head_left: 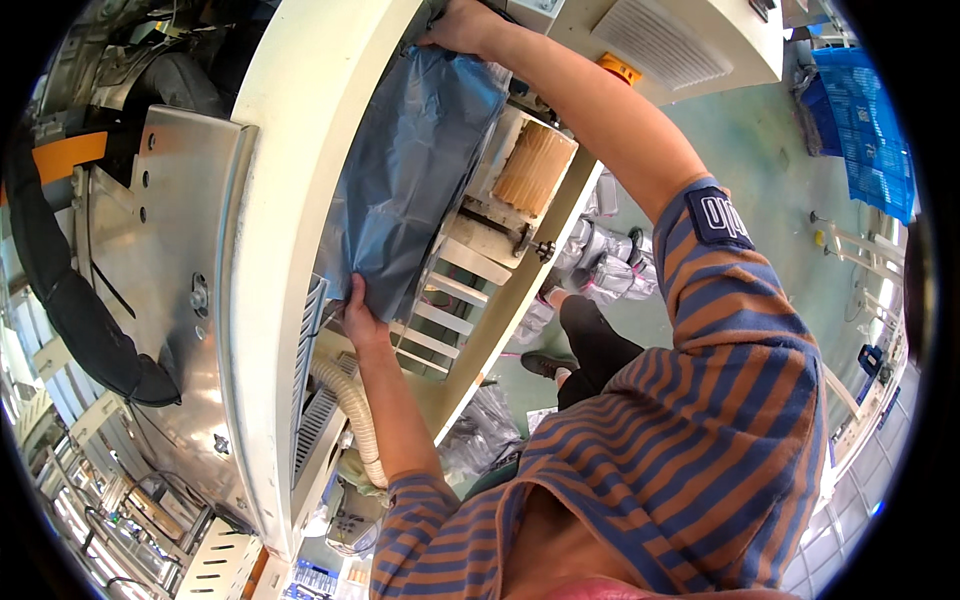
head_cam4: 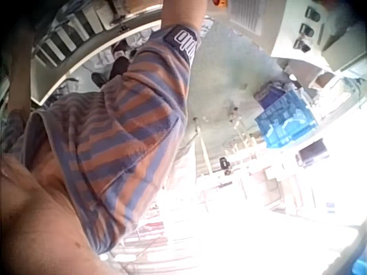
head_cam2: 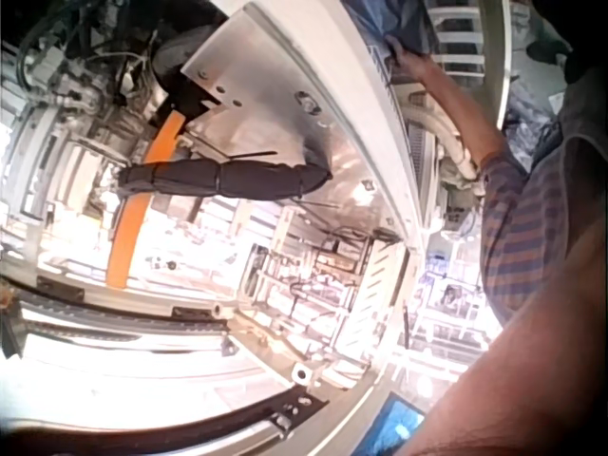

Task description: The person folds gray plastic shipping bags and places them into a machine hopper. They then pick up small white packages from a blue crate and place them into the machine. The person repeats this process, handling the bags and packages by hand.

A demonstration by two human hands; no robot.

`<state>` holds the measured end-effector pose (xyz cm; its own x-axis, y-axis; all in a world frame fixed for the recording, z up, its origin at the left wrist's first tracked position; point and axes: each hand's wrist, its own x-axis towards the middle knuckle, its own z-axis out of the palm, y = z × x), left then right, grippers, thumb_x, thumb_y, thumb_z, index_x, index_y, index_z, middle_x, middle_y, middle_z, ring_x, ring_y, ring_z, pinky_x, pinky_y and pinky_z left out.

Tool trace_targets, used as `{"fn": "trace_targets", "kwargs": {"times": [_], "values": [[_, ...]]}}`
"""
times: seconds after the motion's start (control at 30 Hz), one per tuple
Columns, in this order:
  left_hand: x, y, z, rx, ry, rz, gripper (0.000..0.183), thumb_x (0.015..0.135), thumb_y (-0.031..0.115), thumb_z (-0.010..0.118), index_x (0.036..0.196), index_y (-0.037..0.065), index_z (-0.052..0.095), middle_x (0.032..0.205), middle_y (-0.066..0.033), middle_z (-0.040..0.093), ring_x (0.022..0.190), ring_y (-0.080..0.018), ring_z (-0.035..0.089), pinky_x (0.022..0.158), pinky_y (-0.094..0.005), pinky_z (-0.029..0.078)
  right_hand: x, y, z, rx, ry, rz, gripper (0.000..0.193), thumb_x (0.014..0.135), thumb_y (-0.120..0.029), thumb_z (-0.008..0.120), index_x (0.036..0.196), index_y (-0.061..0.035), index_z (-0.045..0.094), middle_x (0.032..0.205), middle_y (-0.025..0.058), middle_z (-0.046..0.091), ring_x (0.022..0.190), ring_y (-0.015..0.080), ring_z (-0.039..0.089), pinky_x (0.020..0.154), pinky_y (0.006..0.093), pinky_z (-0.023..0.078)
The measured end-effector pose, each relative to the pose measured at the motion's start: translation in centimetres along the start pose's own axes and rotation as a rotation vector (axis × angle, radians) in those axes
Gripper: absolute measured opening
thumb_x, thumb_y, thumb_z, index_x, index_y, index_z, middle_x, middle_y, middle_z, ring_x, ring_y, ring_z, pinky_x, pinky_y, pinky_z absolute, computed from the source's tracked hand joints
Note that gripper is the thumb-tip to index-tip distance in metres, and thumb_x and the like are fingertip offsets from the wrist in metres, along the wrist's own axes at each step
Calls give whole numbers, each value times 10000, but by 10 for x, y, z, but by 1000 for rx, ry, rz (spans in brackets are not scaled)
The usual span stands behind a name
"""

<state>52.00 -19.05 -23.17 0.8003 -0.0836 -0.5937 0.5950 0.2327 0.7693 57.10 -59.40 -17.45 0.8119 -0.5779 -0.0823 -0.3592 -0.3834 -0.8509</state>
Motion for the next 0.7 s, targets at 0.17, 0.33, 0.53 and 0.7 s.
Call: {"fn": "trace_targets", "kwargs": {"times": [0.17, 0.33, 0.53, 0.7], "values": [[2, 2, -3, -54, -25, -41, 456, 748, 33, 637, 1168, 23, 458, 1140, -83, 516, 1005, -216, 503, 871, -340, 409, 10, 7, 5, 40, -47, 31, 327, 647, -179, 677, 950, -65, 636, 935, 125, 625, 890, 259, 574, 801, 327, 440], [-4, 5, 3, -6, 9, -44, 437, 754, 33, 630, 1156, -1, 462, 1134, -93, 518, 999, -219, 506, 867, -339, 411, 7, 12, 8, -144, 38, -95, 321, 664, -209, 640, 949, -61, 629, 945, 151, 614, 901, 291, 569, 789, 341, 449], [-6, 8, 4, 8, 24, -53, 426, 756, 36, 630, 1144, -15, 464, 1130, -100, 517, 1000, -220, 506, 862, -340, 416, -12, -9, -8, -101, -3, -27, 382, 683, -263, 632, 1022, -89, 603, 1029, 150, 585, 954, 291, 547, 830, 348, 429], [-9, 9, 8, 92, 49, -3, 391, 789, 70, 599, 1145, -21, 464, 1123, -112, 519, 983, -234, 518, 841, -351, 436, -22, -8, -5, 70, -59, 98, 438, 737, -255, 626, 1130, -84, 536, 1130, 152, 535, 1046, 275, 500, 898, 331, 379]]}}
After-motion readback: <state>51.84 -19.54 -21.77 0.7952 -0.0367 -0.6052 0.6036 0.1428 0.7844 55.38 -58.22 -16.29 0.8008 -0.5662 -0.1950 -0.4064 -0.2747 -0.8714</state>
